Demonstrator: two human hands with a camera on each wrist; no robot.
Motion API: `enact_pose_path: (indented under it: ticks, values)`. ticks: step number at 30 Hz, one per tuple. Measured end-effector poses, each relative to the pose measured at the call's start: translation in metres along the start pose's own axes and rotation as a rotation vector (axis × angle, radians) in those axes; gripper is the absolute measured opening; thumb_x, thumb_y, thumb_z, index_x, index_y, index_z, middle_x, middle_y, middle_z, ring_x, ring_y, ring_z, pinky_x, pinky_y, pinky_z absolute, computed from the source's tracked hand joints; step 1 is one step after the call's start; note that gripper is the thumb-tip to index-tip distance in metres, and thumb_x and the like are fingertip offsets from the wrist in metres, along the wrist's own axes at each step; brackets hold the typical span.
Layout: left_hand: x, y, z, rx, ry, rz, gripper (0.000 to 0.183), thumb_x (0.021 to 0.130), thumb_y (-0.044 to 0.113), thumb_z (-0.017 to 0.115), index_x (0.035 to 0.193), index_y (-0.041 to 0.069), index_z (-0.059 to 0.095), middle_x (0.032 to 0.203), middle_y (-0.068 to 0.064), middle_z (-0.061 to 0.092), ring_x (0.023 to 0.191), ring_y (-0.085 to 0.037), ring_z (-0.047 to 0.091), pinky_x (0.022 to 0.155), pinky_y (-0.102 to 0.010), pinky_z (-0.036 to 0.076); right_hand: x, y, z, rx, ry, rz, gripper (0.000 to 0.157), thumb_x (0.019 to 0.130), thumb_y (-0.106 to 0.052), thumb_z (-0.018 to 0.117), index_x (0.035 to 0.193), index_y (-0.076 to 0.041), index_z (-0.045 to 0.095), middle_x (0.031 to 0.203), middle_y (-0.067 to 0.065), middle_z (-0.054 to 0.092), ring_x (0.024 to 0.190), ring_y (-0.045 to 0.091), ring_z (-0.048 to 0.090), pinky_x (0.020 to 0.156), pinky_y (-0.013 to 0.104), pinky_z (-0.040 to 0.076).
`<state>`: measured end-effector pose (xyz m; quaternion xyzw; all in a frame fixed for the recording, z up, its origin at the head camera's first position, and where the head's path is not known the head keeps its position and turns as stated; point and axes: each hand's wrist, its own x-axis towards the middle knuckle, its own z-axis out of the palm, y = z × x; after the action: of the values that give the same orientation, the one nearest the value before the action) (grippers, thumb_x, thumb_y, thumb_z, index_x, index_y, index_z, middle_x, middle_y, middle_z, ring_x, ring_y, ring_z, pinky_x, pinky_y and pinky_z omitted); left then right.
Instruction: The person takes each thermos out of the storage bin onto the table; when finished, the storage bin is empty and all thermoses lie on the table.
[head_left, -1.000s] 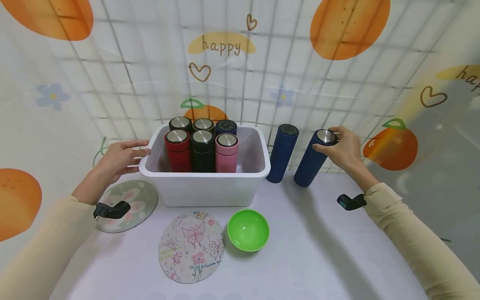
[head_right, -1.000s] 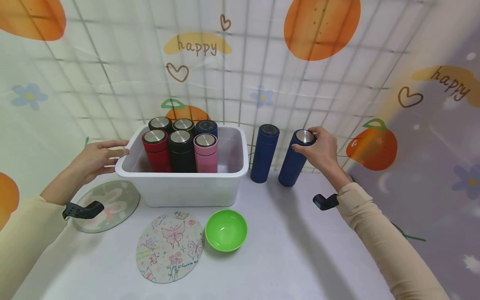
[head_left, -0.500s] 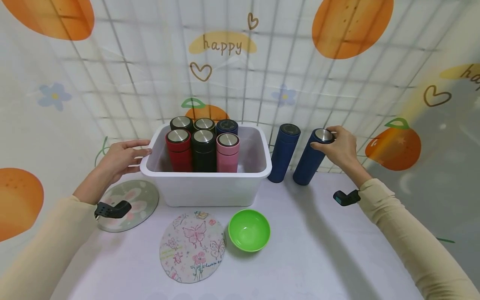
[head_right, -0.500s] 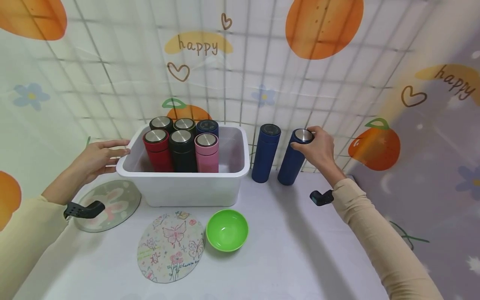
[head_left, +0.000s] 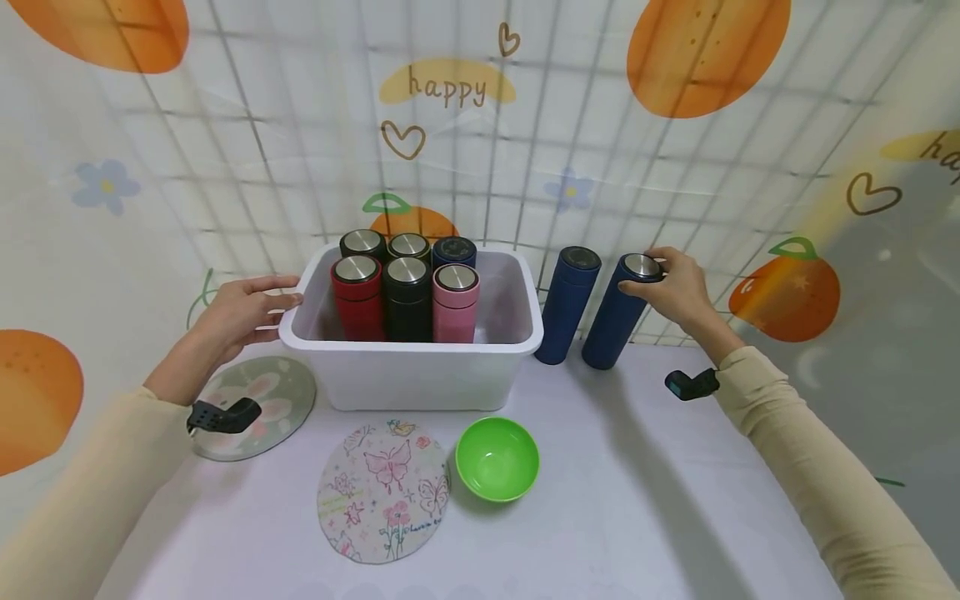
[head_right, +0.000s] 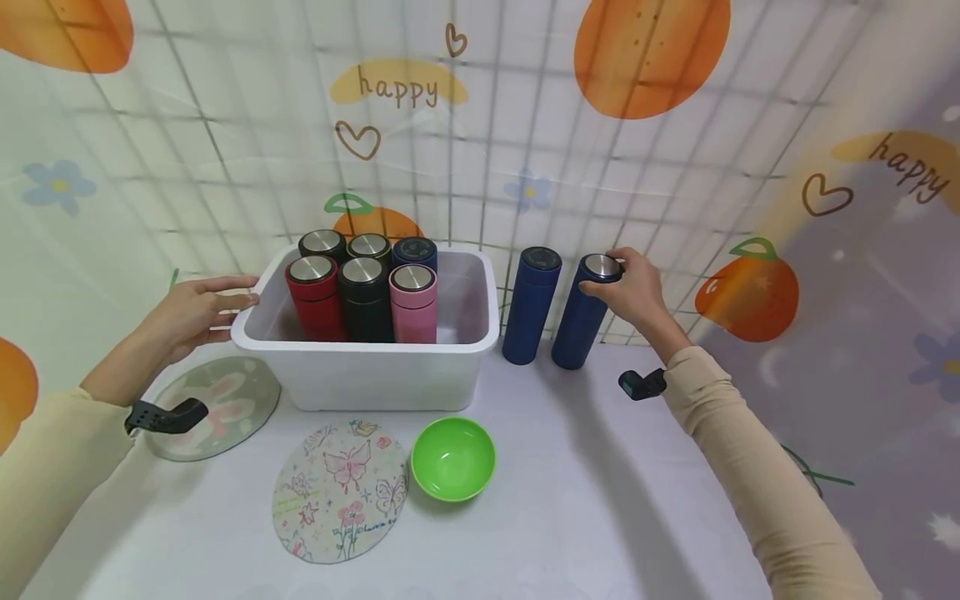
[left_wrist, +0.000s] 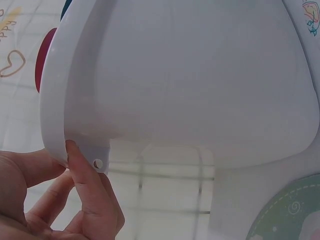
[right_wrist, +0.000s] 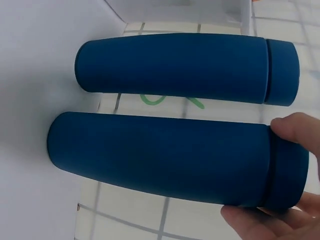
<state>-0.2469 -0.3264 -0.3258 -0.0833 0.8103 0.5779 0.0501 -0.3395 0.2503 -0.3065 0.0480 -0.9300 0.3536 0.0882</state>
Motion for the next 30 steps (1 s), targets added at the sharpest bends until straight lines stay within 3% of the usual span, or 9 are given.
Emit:
enact_pose_path:
  ticks: [9, 17, 30]
  values:
    - [0.002, -0.001, -0.001, 0.017, 0.008, -0.006, 0.060, 0.098, 0.030, 0.067, 0.150, 0.009, 0.045, 0.105, 0.009, 0.063, 0.086, -0.008, 0.066, 0.076, -0.029, 0.058, 0.004, 0.002, 0.001, -0.020, -0.009, 0.008, 0.081, 0.087, -0.035, 0.077, 0.150, 0.000, 0.039, 0.139, 0.027, 0.049, 0.123, 0.043, 0.048, 0.099, 0.057, 0.044]
    - [0.002, -0.002, 0.002, 0.021, 0.012, -0.010, 0.060, 0.098, 0.030, 0.066, 0.151, 0.010, 0.044, 0.122, -0.004, 0.058, 0.088, -0.007, 0.066, 0.077, -0.028, 0.058, 0.002, 0.003, 0.000, -0.043, 0.015, 0.015, 0.083, 0.086, -0.040, 0.077, 0.149, -0.001, 0.040, 0.138, 0.027, 0.050, 0.122, 0.043, 0.049, 0.097, 0.056, 0.046]
    - [0.001, -0.001, 0.001, 0.020, 0.017, -0.001, 0.061, 0.098, 0.031, 0.066, 0.150, 0.009, 0.044, 0.123, -0.004, 0.058, 0.088, -0.008, 0.065, 0.077, -0.028, 0.058, -0.010, -0.004, -0.017, -0.014, 0.071, 0.011, 0.085, 0.085, -0.044, 0.079, 0.149, -0.002, 0.041, 0.145, 0.027, 0.046, 0.129, 0.044, 0.050, 0.096, 0.055, 0.048]
